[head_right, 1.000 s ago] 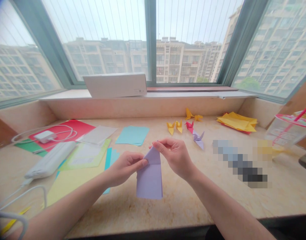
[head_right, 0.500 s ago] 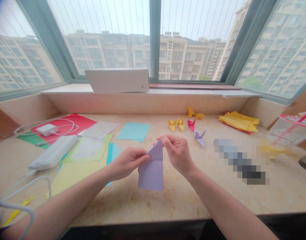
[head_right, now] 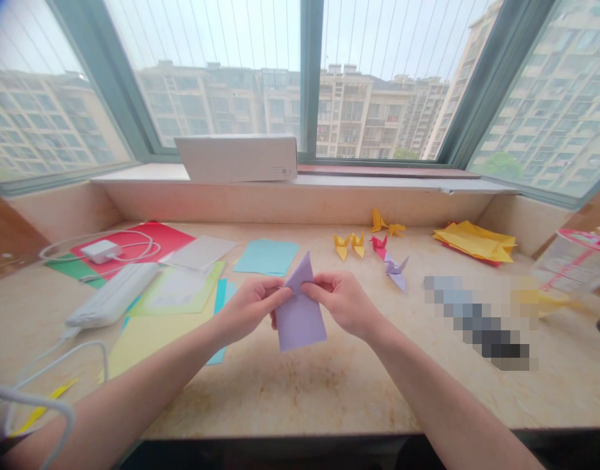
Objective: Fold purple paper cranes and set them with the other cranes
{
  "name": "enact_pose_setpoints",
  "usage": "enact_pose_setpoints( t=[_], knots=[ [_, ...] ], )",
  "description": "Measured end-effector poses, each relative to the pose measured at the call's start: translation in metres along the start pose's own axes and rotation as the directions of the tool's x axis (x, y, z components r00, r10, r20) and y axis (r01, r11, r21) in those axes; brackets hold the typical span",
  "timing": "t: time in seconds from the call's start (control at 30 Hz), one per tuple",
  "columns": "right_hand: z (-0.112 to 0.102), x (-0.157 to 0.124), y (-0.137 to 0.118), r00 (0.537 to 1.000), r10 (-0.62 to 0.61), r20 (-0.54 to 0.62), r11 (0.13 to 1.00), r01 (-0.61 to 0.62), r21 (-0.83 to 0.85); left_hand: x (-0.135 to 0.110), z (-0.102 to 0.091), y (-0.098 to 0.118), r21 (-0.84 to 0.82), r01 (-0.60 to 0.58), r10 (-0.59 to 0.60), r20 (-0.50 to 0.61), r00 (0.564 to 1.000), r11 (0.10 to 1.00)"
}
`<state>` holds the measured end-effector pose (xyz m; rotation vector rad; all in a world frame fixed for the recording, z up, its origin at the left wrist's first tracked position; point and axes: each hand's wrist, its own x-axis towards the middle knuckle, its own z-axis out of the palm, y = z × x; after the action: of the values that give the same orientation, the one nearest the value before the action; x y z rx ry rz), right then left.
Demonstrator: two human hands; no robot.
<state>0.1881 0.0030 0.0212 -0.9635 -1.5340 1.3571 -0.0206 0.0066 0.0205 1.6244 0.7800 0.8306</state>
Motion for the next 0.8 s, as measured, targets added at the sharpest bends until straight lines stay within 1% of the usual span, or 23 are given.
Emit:
enact_pose_setpoints(
  t=[0.1, 0.2, 0.27, 0.33, 0.4, 0.43, 0.47, 0.5, 0.53, 0.57, 0.6, 0.63, 0.67, 0.7, 0.73, 0.8],
  knots=[
    [-0.003, 0.002, 0.002, 0.995, -0.04, -0.094, 0.999, 0.037, -0.03, 0.001, -0.001, 0.0, -0.026, -0.006, 0.005, -0.019, 1.0, 1.0],
    [-0.006, 0.003, 0.004, 0.991, -0.052, -0.119, 0.997, 0.045, -0.058, 0.002, -0.003, -0.002, 0.041, -0.014, 0.018, -0.09, 0.996, 0.999],
    [-0.004, 0.003, 0.005, 0.989, -0.066, -0.131, 0.995, 0.056, -0.08, 0.004, -0.004, -0.005, 0.098, -0.031, 0.044, -0.134, 0.99, 0.995],
    [0.0, 0.002, 0.007, 0.983, -0.094, -0.155, 0.988, 0.073, -0.134, 0.005, -0.005, -0.008, 0.124, -0.018, 0.038, -0.161, 0.986, 0.992],
    [0.003, 0.001, 0.01, 0.965, -0.167, -0.204, 0.964, 0.116, -0.241, 0.007, -0.006, -0.011, 0.119, 0.032, -0.007, -0.204, 0.979, 0.992],
    [0.004, 0.0, 0.012, 0.942, -0.235, -0.238, 0.936, 0.153, -0.317, 0.007, -0.007, -0.012, 0.113, 0.063, -0.034, -0.242, 0.97, 0.992],
    [0.004, 0.0, 0.013, 0.906, -0.328, -0.266, 0.891, 0.203, -0.407, 0.008, -0.007, -0.013, 0.099, 0.097, -0.066, -0.279, 0.958, 0.99],
    [0.003, -0.001, 0.015, 0.856, -0.439, -0.274, 0.823, 0.261, -0.505, 0.008, -0.006, -0.012, 0.07, 0.127, -0.1, -0.302, 0.948, 0.989],
    [0.003, -0.002, 0.016, 0.797, -0.553, -0.245, 0.731, 0.322, -0.602, 0.007, -0.005, -0.011, 0.027, 0.148, -0.133, -0.3, 0.945, 0.989],
    [0.002, -0.002, 0.016, 0.742, -0.648, -0.172, 0.623, 0.387, -0.68, 0.007, -0.004, -0.009, -0.03, 0.157, -0.159, -0.266, 0.951, 0.987],
    [0.002, -0.003, 0.016, 0.696, -0.714, -0.076, 0.512, 0.445, -0.735, 0.006, -0.003, -0.007, -0.092, 0.152, -0.168, -0.216, 0.962, 0.984],
    [0.002, -0.003, 0.016, 0.665, -0.747, 0.029, 0.41, 0.494, -0.767, 0.005, -0.002, -0.005, -0.143, 0.127, -0.152, -0.175, 0.973, 0.981],
    [0.003, -0.004, 0.016, 0.65, -0.749, 0.125, 0.328, 0.529, -0.782, 0.004, -0.001, -0.003, -0.182, 0.095, -0.125, -0.162, 0.979, 0.979],
    [0.005, -0.004, 0.015, 0.649, -0.733, 0.202, 0.269, 0.549, -0.791, 0.003, 0.0, -0.002, -0.21, 0.062, -0.1, -0.174, 0.98, 0.976],
    [0.007, -0.005, 0.014, 0.658, -0.708, 0.258, 0.229, 0.559, -0.797, 0.003, 0.0, -0.001, -0.223, 0.036, -0.082, -0.202, 0.976, 0.974],
    [0.012, -0.006, 0.014, 0.687, -0.654, 0.316, 0.202, 0.562, -0.802, 0.004, -0.002, -0.003, -0.221, 0.004, -0.064, -0.266, 0.962, 0.975]
  ],
)
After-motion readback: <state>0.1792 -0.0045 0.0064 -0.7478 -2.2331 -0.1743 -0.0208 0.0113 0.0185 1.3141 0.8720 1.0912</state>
